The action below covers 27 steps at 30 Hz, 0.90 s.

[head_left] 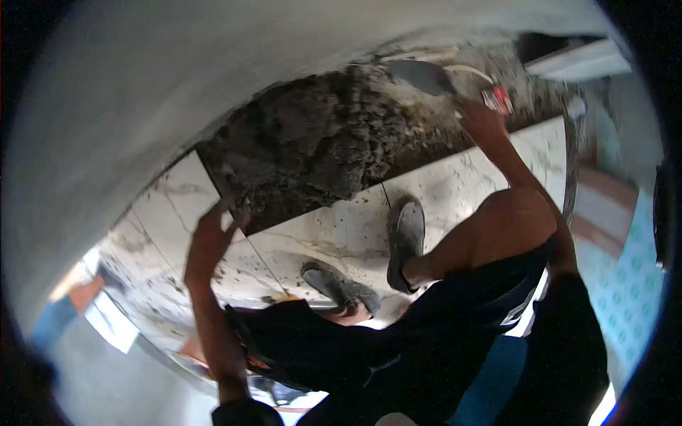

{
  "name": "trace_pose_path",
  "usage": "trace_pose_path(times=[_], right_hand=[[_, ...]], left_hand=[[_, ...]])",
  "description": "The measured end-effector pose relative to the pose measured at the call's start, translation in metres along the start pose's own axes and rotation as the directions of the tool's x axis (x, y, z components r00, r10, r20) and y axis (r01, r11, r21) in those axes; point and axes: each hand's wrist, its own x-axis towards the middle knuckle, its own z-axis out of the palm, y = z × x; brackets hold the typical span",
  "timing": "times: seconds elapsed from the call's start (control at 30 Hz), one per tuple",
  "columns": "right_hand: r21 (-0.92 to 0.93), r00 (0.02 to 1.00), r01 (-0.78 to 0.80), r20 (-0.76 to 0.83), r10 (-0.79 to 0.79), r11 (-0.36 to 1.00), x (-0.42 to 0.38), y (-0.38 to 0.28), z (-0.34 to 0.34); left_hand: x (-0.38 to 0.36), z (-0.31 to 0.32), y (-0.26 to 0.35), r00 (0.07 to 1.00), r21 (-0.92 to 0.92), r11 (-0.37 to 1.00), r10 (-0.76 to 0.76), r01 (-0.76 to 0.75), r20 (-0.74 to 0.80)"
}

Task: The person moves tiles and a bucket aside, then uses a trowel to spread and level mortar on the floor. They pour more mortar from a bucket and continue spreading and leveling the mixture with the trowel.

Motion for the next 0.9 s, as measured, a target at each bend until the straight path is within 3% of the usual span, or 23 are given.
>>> trace_pose_path(times=[0.03, 0.07, 0.1, 0.17, 0.2, 0.23, 0.27, 0.33, 0.37, 0.43, 0.47, 0.5, 0.53, 0.6, 0.67, 0.7, 0.73, 0.77, 0.8, 0.83, 0.87, 0.9], right_hand=[[0.121, 0.987, -0.158, 0.012, 0.158, 0.98, -0.01, -0.018, -0.042], [0.112, 0.99, -0.133, -0.042, 0.138, 0.985, -0.022, -0.018, -0.047], [0.227, 0.992, -0.088, -0.073, 0.107, 0.97, -0.032, -0.019, -0.042], [0.145, 0.903, -0.354, 0.31, 0.297, 0.924, -0.047, -0.047, -0.046], [0.062, 0.772, -0.471, 0.511, 0.377, 0.88, -0.05, -0.063, -0.048], [0.15, 0.897, -0.222, 0.418, 0.142, 0.963, -0.059, -0.076, -0.037], [0.213, 0.948, 0.039, 0.302, -0.104, 0.976, -0.058, -0.09, -0.016], [0.401, 0.941, 0.041, 0.293, -0.17, 0.915, -0.039, -0.152, 0.009], [0.492, 0.947, 0.149, 0.178, -0.267, 0.858, -0.027, -0.18, -0.002], [0.489, 0.868, 0.194, 0.317, -0.381, 0.85, 0.005, -0.228, -0.024], [0.484, 0.861, 0.223, 0.309, -0.404, 0.846, 0.018, -0.236, -0.016], [0.466, 0.828, 0.45, 0.103, -0.552, 0.762, 0.029, -0.245, -0.002], [0.395, 0.731, 0.65, -0.093, -0.676, 0.649, 0.033, -0.252, 0.005], [0.255, 0.711, 0.699, -0.147, -0.688, 0.668, 0.03, -0.267, -0.016], [0.121, 0.686, 0.724, -0.221, -0.693, 0.679, 0.032, -0.281, -0.031], [0.206, 0.807, 0.577, 0.009, -0.591, 0.79, 0.035, -0.286, -0.037], [0.247, 0.86, 0.387, 0.251, -0.445, 0.888, 0.035, -0.29, -0.04], [0.233, 0.859, 0.4, 0.241, -0.451, 0.886, 0.035, -0.295, -0.043], [0.088, 0.87, 0.451, 0.178, -0.46, 0.888, 0.032, -0.298, -0.042], [-0.057, 0.873, 0.481, 0.122, -0.472, 0.875, 0.026, -0.3, -0.041], [-0.072, 0.872, 0.485, 0.116, -0.475, 0.872, 0.027, -0.303, -0.044], [-0.226, 0.82, 0.55, -0.034, -0.571, 0.804, 0.033, -0.307, -0.049]], left_hand=[[-0.004, -0.007, -0.005, 0.996, 0.029, 1.0, 0.011, -0.009, -0.09], [-0.008, -0.021, -0.004, 0.983, 0.063, 0.998, 0.028, -0.017, -0.182], [-0.015, -0.032, 0.0, 0.968, 0.053, 0.998, -0.012, 0.026, -0.25], [-0.037, -0.049, 0.004, 0.932, 0.039, 0.994, -0.082, 0.103, -0.352], [-0.05, -0.054, 0.004, 0.91, 0.032, 0.99, -0.116, 0.14, -0.398], [-0.064, -0.055, 0.009, 0.877, 0.033, 0.981, -0.156, 0.191, -0.454], [-0.074, -0.055, 0.017, 0.841, 0.04, 0.971, -0.182, 0.235, -0.51], [-0.093, -0.047, 0.023, 0.803, 0.006, 0.944, -0.277, 0.329, -0.528], [-0.102, -0.042, 0.021, 0.811, 0.005, 0.942, -0.286, 0.335, -0.511], [-0.12, -0.036, 0.018, 0.798, 0.031, 0.917, -0.331, 0.399, -0.503], [-0.129, -0.034, 0.021, 0.782, 0.017, 0.907, -0.353, 0.421, -0.514], [-0.136, -0.035, 0.023, 0.737, 0.015, 0.893, -0.362, 0.45, -0.571], [-0.144, -0.037, 0.022, 0.69, 0.008, 0.879, -0.368, 0.476, -0.623], [-0.16, -0.04, 0.02, 0.607, 0.0, 0.859, -0.361, 0.512, -0.708], [-0.18, -0.039, 0.005, 0.565, -0.032, 0.898, -0.303, 0.439, -0.768], [-0.187, -0.038, 0.003, 0.54, -0.032, 0.884, -0.313, 0.466, -0.781], [-0.189, -0.036, 0.004, 0.526, -0.043, 0.881, -0.32, 0.471, -0.788], [-0.188, -0.033, 0.007, 0.512, -0.051, 0.866, -0.341, 0.498, -0.789], [-0.189, -0.031, 0.009, 0.5, -0.062, 0.85, -0.365, 0.523, -0.785], [-0.191, -0.03, 0.007, 0.559, 0.001, 0.889, -0.288, 0.459, -0.778], [-0.195, -0.028, 0.008, 0.546, -0.012, 0.888, -0.293, 0.459, -0.785], [-0.197, -0.029, 0.009, 0.529, -0.012, 0.888, -0.285, 0.46, -0.8]])
